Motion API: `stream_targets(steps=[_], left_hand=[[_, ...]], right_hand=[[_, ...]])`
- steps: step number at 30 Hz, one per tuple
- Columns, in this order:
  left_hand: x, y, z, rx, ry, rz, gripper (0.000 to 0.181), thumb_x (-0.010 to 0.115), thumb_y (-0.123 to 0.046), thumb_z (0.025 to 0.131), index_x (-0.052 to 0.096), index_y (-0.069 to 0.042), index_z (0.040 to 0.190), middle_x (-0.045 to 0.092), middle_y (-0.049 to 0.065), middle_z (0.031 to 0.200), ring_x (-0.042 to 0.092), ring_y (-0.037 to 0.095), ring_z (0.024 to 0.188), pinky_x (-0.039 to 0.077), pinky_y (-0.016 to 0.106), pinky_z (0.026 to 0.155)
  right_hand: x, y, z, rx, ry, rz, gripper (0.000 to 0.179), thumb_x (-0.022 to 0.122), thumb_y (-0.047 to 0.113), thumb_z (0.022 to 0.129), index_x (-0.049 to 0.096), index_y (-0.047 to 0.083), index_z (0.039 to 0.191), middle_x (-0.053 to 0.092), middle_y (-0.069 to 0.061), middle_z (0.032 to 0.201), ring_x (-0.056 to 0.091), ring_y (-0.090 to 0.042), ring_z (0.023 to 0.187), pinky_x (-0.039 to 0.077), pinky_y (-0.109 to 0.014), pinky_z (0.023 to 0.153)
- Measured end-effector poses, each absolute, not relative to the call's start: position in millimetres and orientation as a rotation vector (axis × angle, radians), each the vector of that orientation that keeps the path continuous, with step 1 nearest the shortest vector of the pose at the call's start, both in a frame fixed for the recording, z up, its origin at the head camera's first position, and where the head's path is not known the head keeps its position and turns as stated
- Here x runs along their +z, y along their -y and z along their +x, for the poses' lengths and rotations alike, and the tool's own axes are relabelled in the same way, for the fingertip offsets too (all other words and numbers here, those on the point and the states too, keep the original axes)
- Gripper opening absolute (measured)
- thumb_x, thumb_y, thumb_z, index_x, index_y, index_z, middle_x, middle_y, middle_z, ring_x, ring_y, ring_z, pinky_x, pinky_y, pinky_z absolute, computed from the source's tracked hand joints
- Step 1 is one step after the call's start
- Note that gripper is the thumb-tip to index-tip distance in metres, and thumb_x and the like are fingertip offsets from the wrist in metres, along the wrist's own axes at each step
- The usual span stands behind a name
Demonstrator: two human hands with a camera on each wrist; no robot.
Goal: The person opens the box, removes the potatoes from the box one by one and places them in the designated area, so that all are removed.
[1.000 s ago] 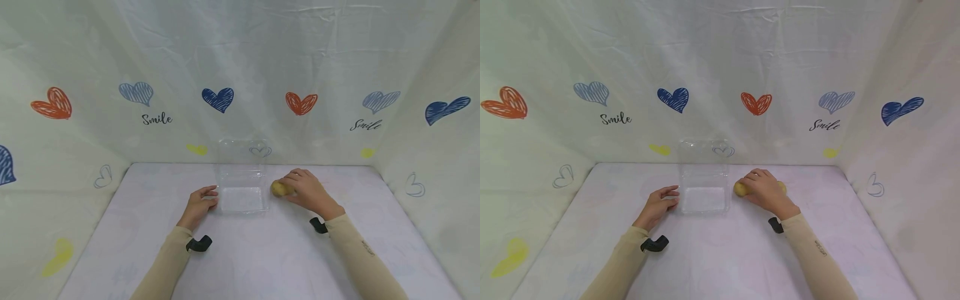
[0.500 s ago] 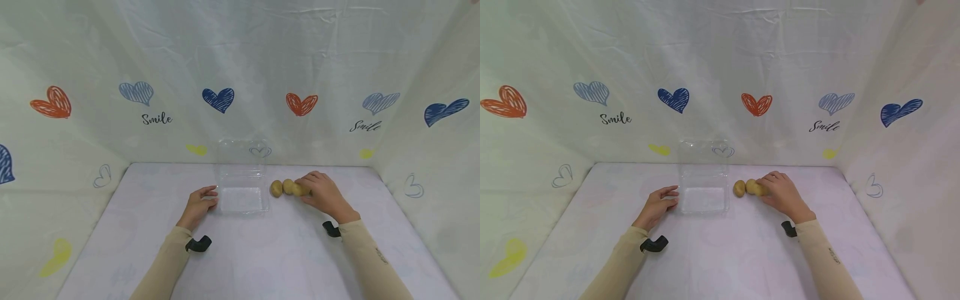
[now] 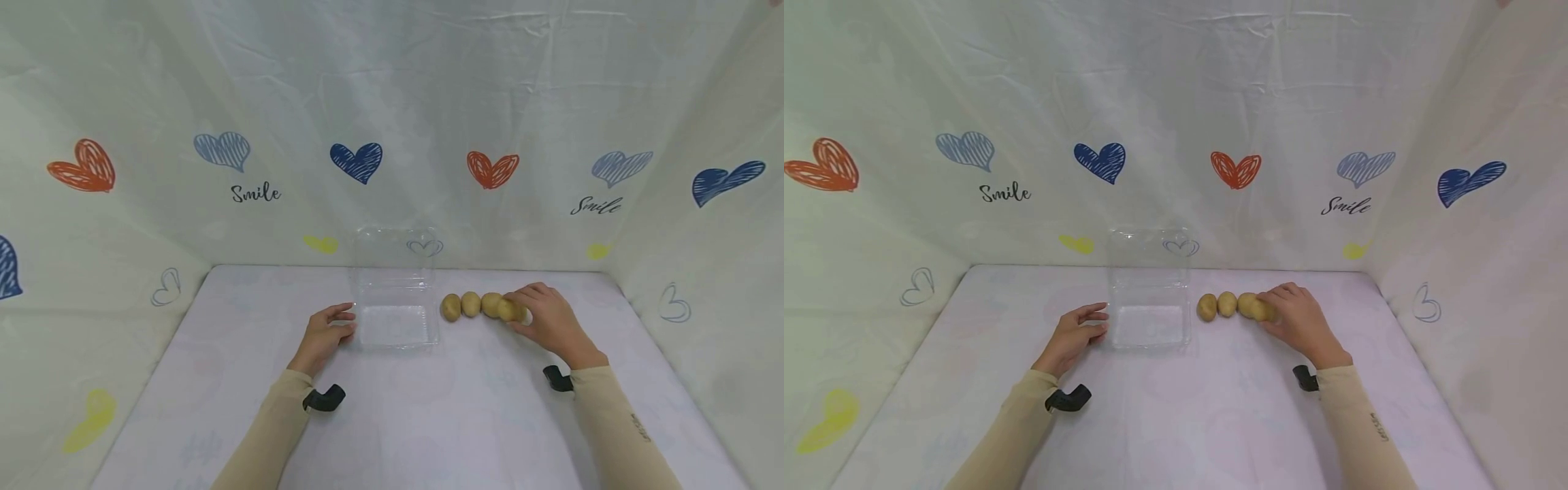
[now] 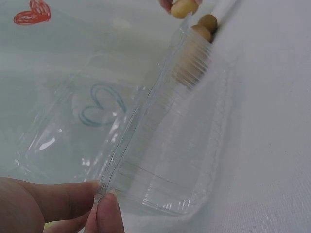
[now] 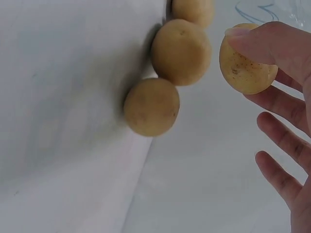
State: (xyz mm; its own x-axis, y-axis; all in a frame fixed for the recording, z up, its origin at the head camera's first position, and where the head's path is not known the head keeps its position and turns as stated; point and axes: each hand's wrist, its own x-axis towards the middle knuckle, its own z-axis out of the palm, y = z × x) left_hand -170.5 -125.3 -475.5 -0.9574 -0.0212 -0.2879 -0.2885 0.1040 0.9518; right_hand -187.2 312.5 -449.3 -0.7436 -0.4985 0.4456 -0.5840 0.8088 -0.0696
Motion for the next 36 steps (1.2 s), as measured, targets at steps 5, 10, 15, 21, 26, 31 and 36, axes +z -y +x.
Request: stream_targets(steps=[5, 10, 15, 21, 26, 31, 36], left_hand=[[-476, 125, -171, 1.953, -2.177, -0.309, 0.051, 0.066, 0.010, 0.096, 0.059, 0.002, 0.146, 0.063, 0.023, 0.128, 0.063, 0.016, 0.092, 0.056, 0.020, 0.075], [-476, 125, -171, 1.950, -2.180, -0.307, 0.050, 0.066, 0.010, 0.097, 0.059, 0.002, 0.146, 0.063, 0.023, 0.128, 0.062, 0.015, 0.090, 0.056, 0.020, 0.074], [-475, 125, -171, 1.947, -2.177, -0.309, 0.050, 0.066, 0.010, 0.097, 0.059, 0.003, 0.146, 0.063, 0.023, 0.128, 0.062, 0.012, 0.084, 0.056, 0.020, 0.074], [-475, 125, -171, 1.946, -2.181, -0.314, 0.050, 0.066, 0.011, 0.097, 0.059, 0.003, 0.146, 0.063, 0.023, 0.127, 0.062, 0.013, 0.087, 0.056, 0.020, 0.074], [-475, 126, -171, 1.944, -2.180, -0.326, 0.050, 0.066, 0.010, 0.097, 0.059, 0.002, 0.146, 0.063, 0.022, 0.127, 0.063, 0.016, 0.093, 0.056, 0.021, 0.075], [-475, 125, -170, 1.932, -2.184, -0.335, 0.049, 0.065, 0.009, 0.097, 0.060, 0.001, 0.146, 0.064, 0.022, 0.128, 0.063, 0.018, 0.095, 0.056, 0.022, 0.077], [-475, 125, -170, 1.947, -2.180, -0.333, 0.049, 0.065, 0.010, 0.097, 0.060, 0.001, 0.145, 0.064, 0.023, 0.128, 0.063, 0.018, 0.095, 0.056, 0.022, 0.076]], right_hand=[[-450, -323, -187, 0.305, 2.577, 0.781, 0.052, 0.098, 0.004, 0.064, 0.077, 0.003, 0.112, 0.076, -0.014, 0.106, 0.065, -0.038, 0.102, 0.054, -0.057, 0.084], [-451, -333, -189, 0.317, 2.583, 0.732, 0.053, 0.098, 0.003, 0.064, 0.077, 0.003, 0.112, 0.077, -0.015, 0.106, 0.066, -0.039, 0.102, 0.054, -0.059, 0.085], [-451, -341, -189, 0.346, 2.610, 0.673, 0.055, 0.098, 0.003, 0.064, 0.077, 0.003, 0.114, 0.077, -0.016, 0.107, 0.065, -0.040, 0.105, 0.054, -0.059, 0.086], [-452, -350, -190, 0.358, 2.636, 0.601, 0.055, 0.097, 0.002, 0.065, 0.076, 0.002, 0.116, 0.077, -0.017, 0.108, 0.063, -0.042, 0.106, 0.053, -0.062, 0.084], [-455, -354, -191, 0.357, 2.647, 0.579, 0.056, 0.098, 0.002, 0.064, 0.076, 0.000, 0.115, 0.077, -0.018, 0.106, 0.064, -0.042, 0.103, 0.054, -0.060, 0.081], [-459, -358, -192, 0.366, 2.674, 0.547, 0.055, 0.097, 0.002, 0.065, 0.075, -0.001, 0.116, 0.077, -0.020, 0.107, 0.063, -0.043, 0.102, 0.054, -0.060, 0.079], [-463, -361, -194, 0.353, 2.688, 0.494, 0.054, 0.097, 0.002, 0.066, 0.075, -0.002, 0.116, 0.076, -0.024, 0.109, 0.063, -0.046, 0.103, 0.052, -0.063, 0.079]])
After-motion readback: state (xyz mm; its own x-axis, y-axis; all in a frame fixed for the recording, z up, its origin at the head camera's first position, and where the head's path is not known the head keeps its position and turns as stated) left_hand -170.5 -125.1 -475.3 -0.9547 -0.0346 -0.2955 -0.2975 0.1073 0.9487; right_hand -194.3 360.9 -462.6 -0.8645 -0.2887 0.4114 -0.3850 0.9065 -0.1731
